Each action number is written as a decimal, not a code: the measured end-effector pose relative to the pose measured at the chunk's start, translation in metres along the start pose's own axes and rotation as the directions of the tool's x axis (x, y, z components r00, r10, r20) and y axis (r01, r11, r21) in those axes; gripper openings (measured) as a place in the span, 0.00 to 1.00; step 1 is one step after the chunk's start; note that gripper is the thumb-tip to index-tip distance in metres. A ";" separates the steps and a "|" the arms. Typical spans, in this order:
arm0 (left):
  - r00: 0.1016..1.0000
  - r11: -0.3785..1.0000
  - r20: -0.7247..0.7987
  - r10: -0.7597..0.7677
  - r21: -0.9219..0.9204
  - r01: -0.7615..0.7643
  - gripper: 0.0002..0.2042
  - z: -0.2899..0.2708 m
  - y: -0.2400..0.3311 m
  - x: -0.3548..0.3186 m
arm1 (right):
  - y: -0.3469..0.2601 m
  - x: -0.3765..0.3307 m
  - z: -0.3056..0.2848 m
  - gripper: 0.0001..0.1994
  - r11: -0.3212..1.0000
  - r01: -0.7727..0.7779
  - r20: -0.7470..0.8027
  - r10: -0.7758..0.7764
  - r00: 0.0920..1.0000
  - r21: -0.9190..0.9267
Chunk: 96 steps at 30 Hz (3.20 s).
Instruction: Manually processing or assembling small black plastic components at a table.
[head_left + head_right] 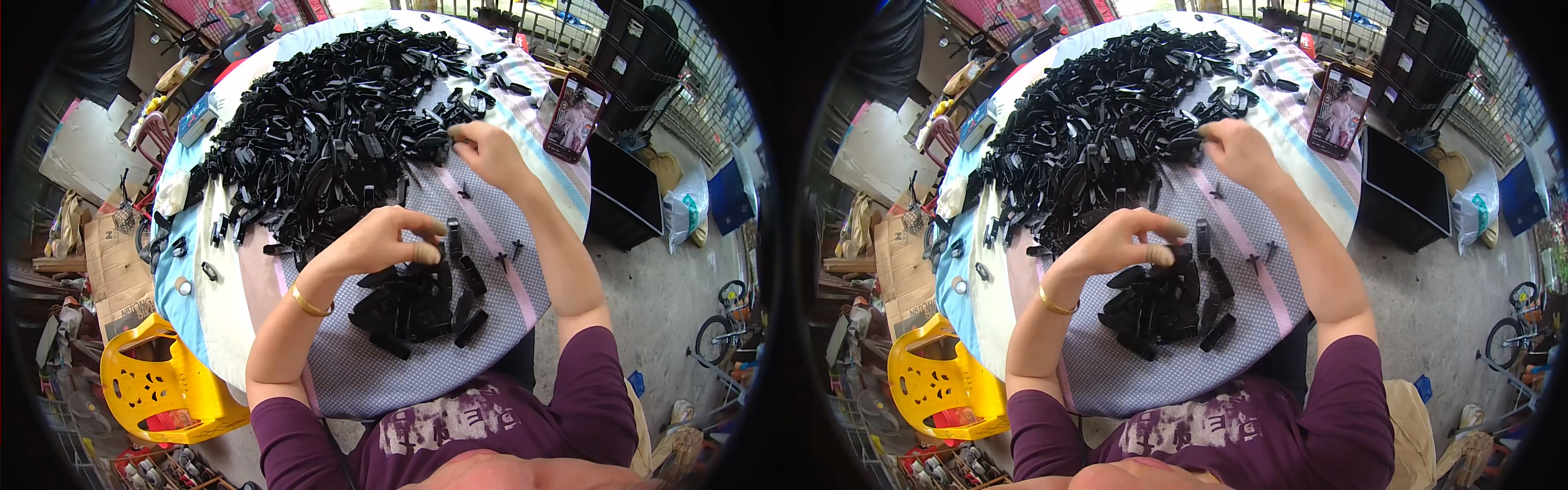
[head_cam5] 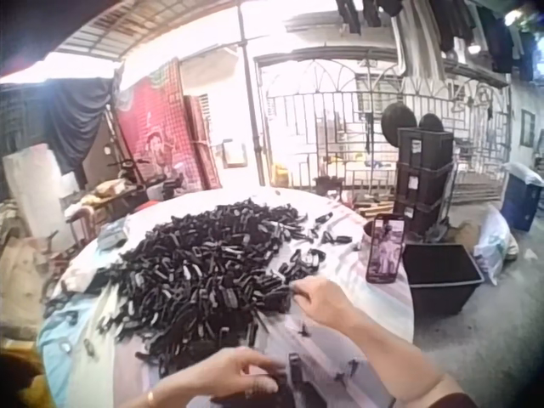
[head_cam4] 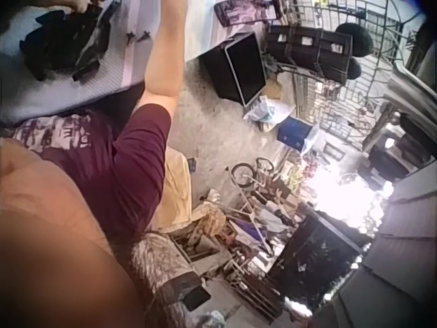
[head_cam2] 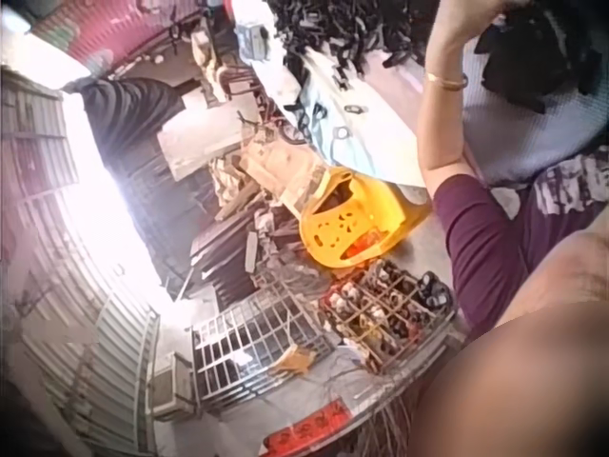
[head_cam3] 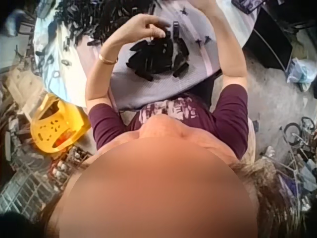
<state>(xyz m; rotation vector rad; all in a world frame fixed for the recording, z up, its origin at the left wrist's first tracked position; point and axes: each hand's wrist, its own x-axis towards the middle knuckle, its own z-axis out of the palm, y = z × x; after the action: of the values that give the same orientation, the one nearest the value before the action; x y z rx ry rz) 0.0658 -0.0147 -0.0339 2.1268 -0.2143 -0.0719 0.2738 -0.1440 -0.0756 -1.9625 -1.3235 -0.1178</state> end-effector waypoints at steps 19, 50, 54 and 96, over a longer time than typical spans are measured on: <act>0.745 0.877 -0.641 0.186 0.450 0.169 0.12 0.002 -0.035 0.073 | 0.011 0.008 0.002 0.12 0.965 -0.127 -0.168 0.168 0.971 0.228; 0.794 0.826 -0.564 -0.228 -0.543 -0.149 0.15 -0.006 -0.028 -0.008 | -0.088 -0.025 0.027 0.15 0.791 0.086 -0.092 -0.038 0.995 0.606; 0.769 0.907 -0.610 -0.189 -0.409 -0.102 0.14 -0.005 -0.026 -0.008 | -0.090 -0.026 0.029 0.14 0.836 0.087 -0.158 0.000 0.987 0.542; 0.986 0.988 -0.075 -0.151 -0.031 0.149 0.16 0.005 0.013 -0.012 | -0.044 -0.014 0.016 0.13 0.988 0.151 0.472 -0.147 0.870 0.030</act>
<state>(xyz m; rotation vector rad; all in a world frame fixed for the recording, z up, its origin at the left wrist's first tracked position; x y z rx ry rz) 0.0514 -0.0235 -0.0263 2.1137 -0.0075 -0.0805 0.2258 -0.1364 -0.0706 -1.9643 -1.7891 0.3064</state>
